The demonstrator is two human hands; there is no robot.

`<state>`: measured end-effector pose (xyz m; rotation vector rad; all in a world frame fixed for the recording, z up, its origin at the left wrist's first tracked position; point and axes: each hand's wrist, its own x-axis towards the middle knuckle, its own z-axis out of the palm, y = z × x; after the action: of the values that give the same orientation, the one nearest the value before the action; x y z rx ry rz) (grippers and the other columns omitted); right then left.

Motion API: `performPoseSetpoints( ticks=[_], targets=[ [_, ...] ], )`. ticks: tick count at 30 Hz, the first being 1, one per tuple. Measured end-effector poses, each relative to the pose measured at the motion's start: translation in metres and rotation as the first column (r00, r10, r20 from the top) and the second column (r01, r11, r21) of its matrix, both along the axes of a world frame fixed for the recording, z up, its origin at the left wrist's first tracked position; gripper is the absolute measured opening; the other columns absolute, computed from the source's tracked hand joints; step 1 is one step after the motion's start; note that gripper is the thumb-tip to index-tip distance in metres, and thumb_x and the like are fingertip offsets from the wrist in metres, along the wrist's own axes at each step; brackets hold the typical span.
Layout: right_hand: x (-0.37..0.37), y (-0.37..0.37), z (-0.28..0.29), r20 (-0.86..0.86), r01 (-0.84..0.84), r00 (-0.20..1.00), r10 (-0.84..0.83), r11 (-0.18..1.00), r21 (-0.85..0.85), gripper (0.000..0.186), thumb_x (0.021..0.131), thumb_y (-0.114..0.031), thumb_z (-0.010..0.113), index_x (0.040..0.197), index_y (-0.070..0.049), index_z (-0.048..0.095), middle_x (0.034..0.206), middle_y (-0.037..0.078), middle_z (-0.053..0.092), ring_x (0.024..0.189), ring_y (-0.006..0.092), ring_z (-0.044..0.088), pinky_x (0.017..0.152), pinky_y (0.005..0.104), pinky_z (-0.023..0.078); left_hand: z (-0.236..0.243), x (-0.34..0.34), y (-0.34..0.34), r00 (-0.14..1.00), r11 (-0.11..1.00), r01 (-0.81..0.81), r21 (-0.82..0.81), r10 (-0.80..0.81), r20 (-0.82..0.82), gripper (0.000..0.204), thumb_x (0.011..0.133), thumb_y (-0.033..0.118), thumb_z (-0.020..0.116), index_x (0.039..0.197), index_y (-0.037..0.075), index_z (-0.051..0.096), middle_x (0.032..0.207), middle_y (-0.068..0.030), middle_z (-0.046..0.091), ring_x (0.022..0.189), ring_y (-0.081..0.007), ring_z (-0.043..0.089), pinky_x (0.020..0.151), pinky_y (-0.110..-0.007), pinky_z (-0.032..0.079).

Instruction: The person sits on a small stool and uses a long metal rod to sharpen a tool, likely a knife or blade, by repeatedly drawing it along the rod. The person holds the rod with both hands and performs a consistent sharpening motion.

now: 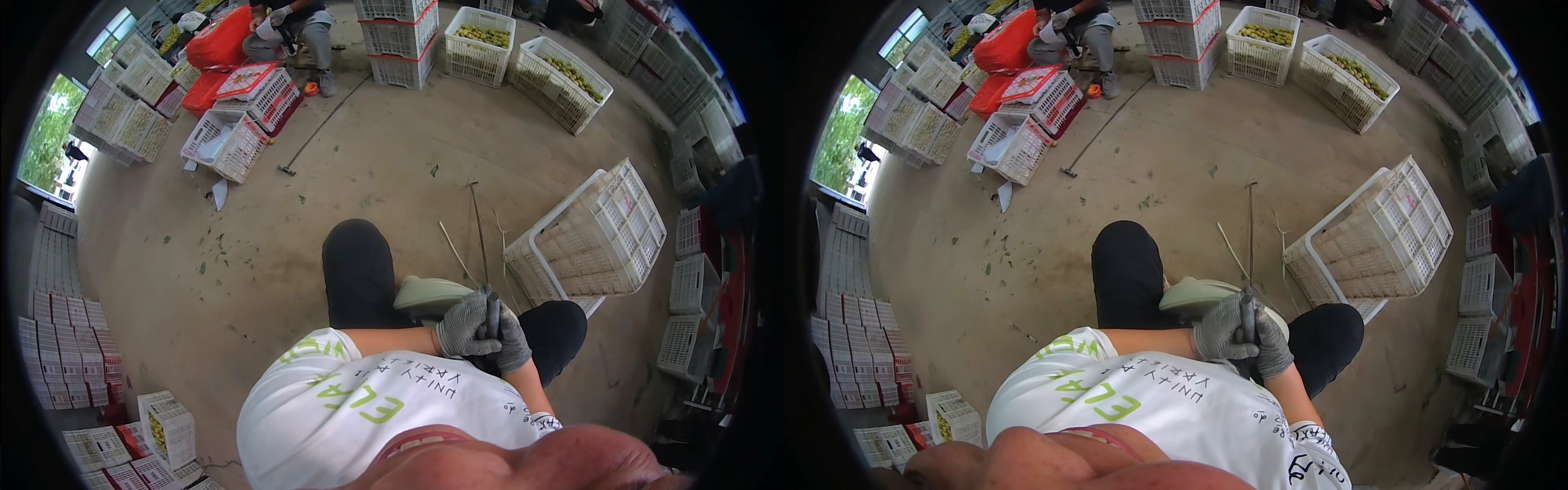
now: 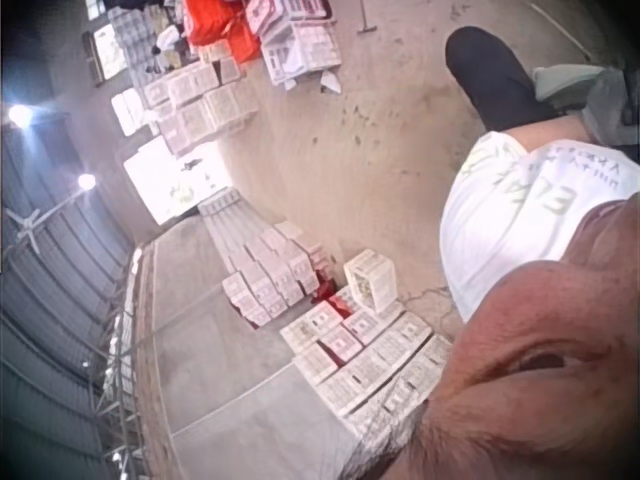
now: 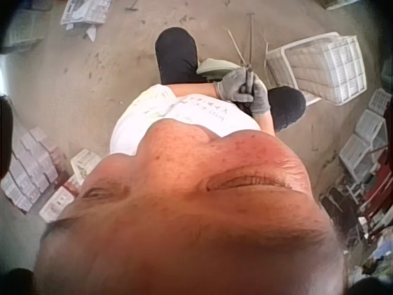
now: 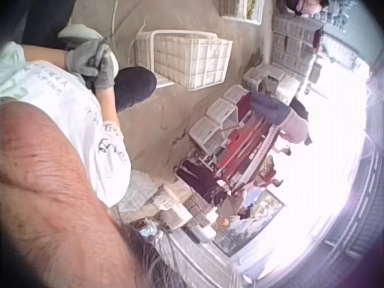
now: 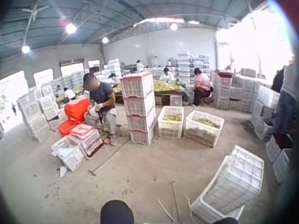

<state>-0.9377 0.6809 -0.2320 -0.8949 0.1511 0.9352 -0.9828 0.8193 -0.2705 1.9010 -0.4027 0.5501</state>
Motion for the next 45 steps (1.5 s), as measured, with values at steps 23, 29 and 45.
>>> performPoseSetpoints(
  ticks=[23, 29, 45],
  targets=[
    [0.021, -0.003, 0.022, 0.385, -0.287, 0.862, 0.330, 0.943, -0.166, 0.042, 0.084, -0.044, 0.066, 0.109, -0.010, 0.063, 0.092, 0.004, 0.062, 0.070, 0.0131, 0.061, 0.057, 0.0265, 0.050, 0.015, 0.017, 0.003, 0.994, 0.994, 0.109, 0.025, -0.108, -0.033, 0.050, 0.079, 0.046, 0.063, 0.103, 0.002, 0.058, 0.099, -0.0162, 0.060, 0.094, -0.0355, 0.059, 0.093, -0.050, 0.042],
    [0.022, -0.009, 0.028, 0.404, -0.280, 0.866, 0.294, 0.955, -0.096, 0.041, 0.082, -0.047, 0.067, 0.101, -0.011, 0.063, 0.082, 0.002, 0.059, 0.060, 0.0102, 0.055, 0.048, 0.0238, 0.044, 0.005, 0.017, -0.003, 0.993, 0.987, 0.120, 0.108, -0.118, -0.030, 0.050, 0.086, 0.044, 0.056, 0.111, 0.001, 0.050, 0.107, -0.0205, 0.056, 0.104, -0.0381, 0.055, 0.096, -0.050, 0.039],
    [0.021, -0.010, -0.004, 0.385, -0.276, 0.894, 0.230, 0.959, 0.069, 0.046, 0.090, -0.050, 0.054, 0.101, -0.007, 0.064, 0.088, 0.004, 0.060, 0.082, 0.0146, 0.055, 0.073, 0.0289, 0.048, 0.005, 0.022, -0.006, 0.990, 0.990, 0.139, 0.027, -0.140, 0.004, 0.058, 0.081, 0.050, 0.060, 0.108, 0.000, 0.052, 0.098, -0.0178, 0.056, 0.093, -0.0347, 0.056, 0.092, -0.050, 0.039]
  ],
)
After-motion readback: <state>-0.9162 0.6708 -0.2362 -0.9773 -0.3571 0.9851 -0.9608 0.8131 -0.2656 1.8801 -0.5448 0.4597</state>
